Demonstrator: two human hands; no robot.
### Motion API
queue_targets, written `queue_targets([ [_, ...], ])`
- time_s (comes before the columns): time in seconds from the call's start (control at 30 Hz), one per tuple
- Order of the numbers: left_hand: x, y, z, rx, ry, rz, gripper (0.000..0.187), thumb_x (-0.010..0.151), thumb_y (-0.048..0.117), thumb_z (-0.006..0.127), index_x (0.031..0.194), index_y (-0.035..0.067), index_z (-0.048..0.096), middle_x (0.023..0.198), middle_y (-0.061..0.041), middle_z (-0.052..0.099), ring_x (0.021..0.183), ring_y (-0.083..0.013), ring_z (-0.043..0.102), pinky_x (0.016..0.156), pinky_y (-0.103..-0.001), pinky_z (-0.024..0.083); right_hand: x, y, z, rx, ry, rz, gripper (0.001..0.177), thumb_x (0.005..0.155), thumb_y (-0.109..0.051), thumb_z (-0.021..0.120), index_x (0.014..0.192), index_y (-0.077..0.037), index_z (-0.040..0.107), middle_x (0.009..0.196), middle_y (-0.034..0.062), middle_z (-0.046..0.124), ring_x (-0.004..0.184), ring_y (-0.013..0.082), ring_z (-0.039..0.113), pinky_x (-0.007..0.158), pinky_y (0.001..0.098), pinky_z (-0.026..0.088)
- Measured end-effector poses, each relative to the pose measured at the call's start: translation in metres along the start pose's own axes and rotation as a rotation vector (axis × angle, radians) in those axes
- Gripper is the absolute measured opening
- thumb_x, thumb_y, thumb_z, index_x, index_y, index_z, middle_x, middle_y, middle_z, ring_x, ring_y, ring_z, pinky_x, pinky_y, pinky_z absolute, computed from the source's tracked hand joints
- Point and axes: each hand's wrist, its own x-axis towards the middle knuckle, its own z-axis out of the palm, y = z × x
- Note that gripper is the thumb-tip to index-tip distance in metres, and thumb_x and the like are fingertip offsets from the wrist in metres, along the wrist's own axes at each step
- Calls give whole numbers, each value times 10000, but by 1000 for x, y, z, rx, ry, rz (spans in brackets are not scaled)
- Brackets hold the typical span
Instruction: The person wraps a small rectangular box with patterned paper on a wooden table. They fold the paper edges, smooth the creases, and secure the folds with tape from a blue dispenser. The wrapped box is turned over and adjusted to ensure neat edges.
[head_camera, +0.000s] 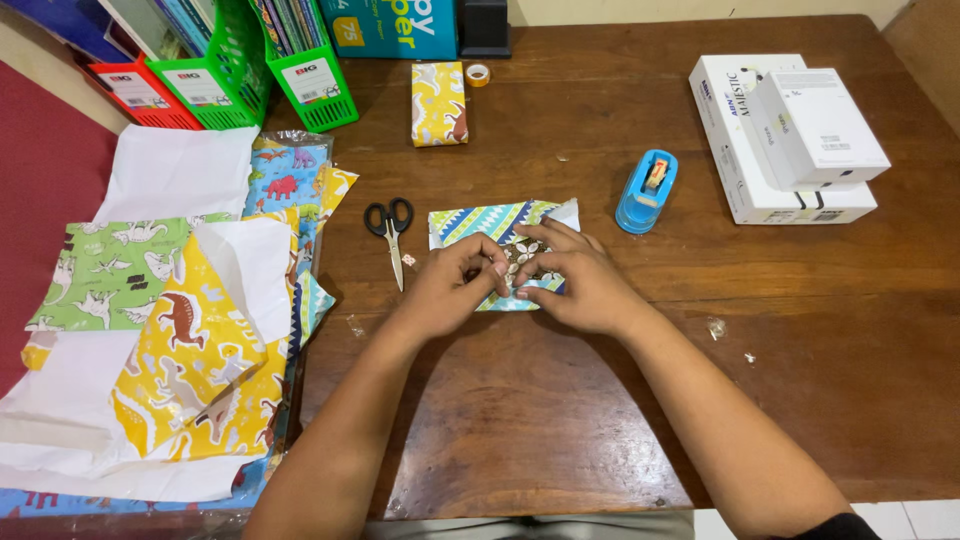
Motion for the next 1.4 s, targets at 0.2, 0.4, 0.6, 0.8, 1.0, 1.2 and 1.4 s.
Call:
queue_targets([
  [0.2,-2,16,3,98,-33,0,110,984,126,644,997,19,667,767,-49,731,774,-87,735,664,-277,562,-1,2,2,-14,31,-27,147,839,-250,776,972,-187,781,1487,11,578,1402,328,461,1152,509,303],
  [0.4,-2,27,8,297,8,28,134,949,176,669,995,54,702,813,-79,780,733,-142,754,666,-300,584,-1,6,4,-44,47,-45,164,866,-255,754,1010,-178,763,1474,9,598,1395,312,478,1148,504,305],
  [0.6,-4,30,8,442,67,130,133,913,175,703,972,57,716,824,-99,742,674,-250,708,634,-353,540,-2,10,0,1,31,-69,236,858,-179,677,1074,-188,773,1493,17,603,1418,314,472,1163,500,298],
  [0.8,-4,25,9,456,139,265,121,900,160,713,972,63,720,929,-114,737,827,-286,722,721,-377,551,-2,3,1,-28,68,-63,284,785,-336,810,1001,-158,760,1448,36,617,1369,322,491,1120,507,315],
  [1.0,-1,20,9,458,149,251,117,902,160,709,958,57,713,926,-113,733,839,-293,725,742,-380,555,0,-3,3,-46,112,-28,283,746,-345,851,942,-164,754,1408,4,655,1326,275,551,1087,476,367],
  [1.2,3,17,20,520,244,129,89,842,147,714,873,65,723,876,-96,734,772,-277,717,685,-388,549,2,-4,4,-67,127,-59,326,726,-312,861,1002,-172,759,1396,18,651,1308,291,544,1064,477,369],
  [1.4,2,15,30,544,323,115,93,820,142,701,865,60,703,849,-102,707,768,-278,717,686,-389,561,0,-5,2,-43,154,-23,619,711,-280,839,1282,-138,646,1275,77,679,1245,294,594,1047,453,401],
])
